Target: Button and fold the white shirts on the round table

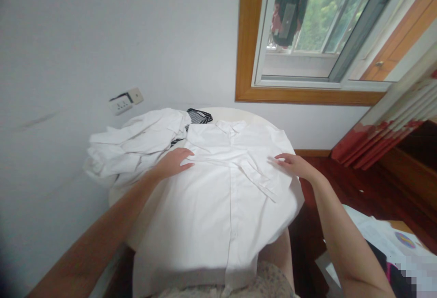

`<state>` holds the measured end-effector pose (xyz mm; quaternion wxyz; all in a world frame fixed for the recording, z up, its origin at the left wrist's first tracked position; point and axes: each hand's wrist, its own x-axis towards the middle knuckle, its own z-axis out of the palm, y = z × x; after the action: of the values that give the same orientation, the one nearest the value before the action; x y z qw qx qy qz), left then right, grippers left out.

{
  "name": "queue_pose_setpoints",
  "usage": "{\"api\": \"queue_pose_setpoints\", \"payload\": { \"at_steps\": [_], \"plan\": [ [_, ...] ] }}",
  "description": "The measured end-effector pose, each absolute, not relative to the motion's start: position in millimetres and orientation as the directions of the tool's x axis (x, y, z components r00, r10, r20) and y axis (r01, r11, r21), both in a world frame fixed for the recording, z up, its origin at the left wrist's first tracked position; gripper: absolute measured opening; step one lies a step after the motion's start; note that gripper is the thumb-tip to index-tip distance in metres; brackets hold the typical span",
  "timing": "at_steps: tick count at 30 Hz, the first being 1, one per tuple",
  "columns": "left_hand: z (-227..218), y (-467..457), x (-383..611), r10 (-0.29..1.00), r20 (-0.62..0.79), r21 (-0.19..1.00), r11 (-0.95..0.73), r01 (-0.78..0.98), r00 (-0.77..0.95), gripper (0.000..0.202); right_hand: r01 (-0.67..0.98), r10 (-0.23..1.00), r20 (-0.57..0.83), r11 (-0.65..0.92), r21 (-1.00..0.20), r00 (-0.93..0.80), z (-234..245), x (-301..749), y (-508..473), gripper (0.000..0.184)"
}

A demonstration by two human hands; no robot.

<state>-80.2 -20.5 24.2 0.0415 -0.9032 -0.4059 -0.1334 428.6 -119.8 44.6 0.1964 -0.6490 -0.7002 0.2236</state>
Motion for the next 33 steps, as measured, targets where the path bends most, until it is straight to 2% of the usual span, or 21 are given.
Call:
{"api": "queue_pose_setpoints", "payload": {
  "at_steps": [2, 5, 11, 14, 19, 23, 28, 33],
  "plan": [
    [22.9, -24.9, -82.1, 0.746, 0.272, 0.005, -0.633, 0.774, 0.608, 0.035, 0.873, 0.992, -0.015, 0.101, -0.478, -0.123, 40.1, 419.0, -115.7, 0.045],
    [23.4, -29.0, -75.4, 0.805, 0.301, -0.063, -0.519, 0.853, 0.512, 0.032, 0.893, 0.99, 0.015, 0.133, -0.43, -0.14, 31.1, 406.1, -111.9, 0.038],
    [30.6, -35.6, -70.8, 0.852, 0.423, -0.12, -0.283, 0.952, 0.307, 0.026, 0.876, 0.988, 0.046, 0.152, -0.457, -0.147, 25.4, 407.6, -113.7, 0.031],
    [29.1, -40.3, -75.7, 0.857, 0.443, -0.147, -0.221, 0.964, 0.264, 0.027, 0.858, 0.985, 0.04, 0.167, -0.487, -0.169, 30.3, 413.3, -118.5, 0.032],
    [22.5, -51.4, -83.3, 0.856, 0.316, -0.206, -0.36, 0.91, 0.41, 0.023, 0.895, 0.974, -0.106, 0.139, -0.423, -0.201, 30.7, 407.6, -126.8, 0.033],
    [32.5, -45.8, -83.3, 0.863, 0.216, -0.223, -0.411, 0.884, 0.456, 0.027, 0.903, 0.968, -0.146, 0.13, -0.41, -0.205, 28.0, 398.7, -131.1, 0.035],
    [64.2, 8.0, -58.5, 0.851, 0.302, -0.233, -0.372, 0.899, 0.43, 0.03, 0.901, 0.971, -0.157, 0.097, -0.423, -0.179, 28.3, 393.9, -134.6, 0.035],
    [72.0, 74.6, -41.7, 0.776, 0.29, -0.332, -0.468, 0.819, 0.56, 0.028, 0.893, 0.97, -0.178, 0.071, -0.444, -0.166, 22.9, 393.8, -136.7, 0.038]
  ]
}}
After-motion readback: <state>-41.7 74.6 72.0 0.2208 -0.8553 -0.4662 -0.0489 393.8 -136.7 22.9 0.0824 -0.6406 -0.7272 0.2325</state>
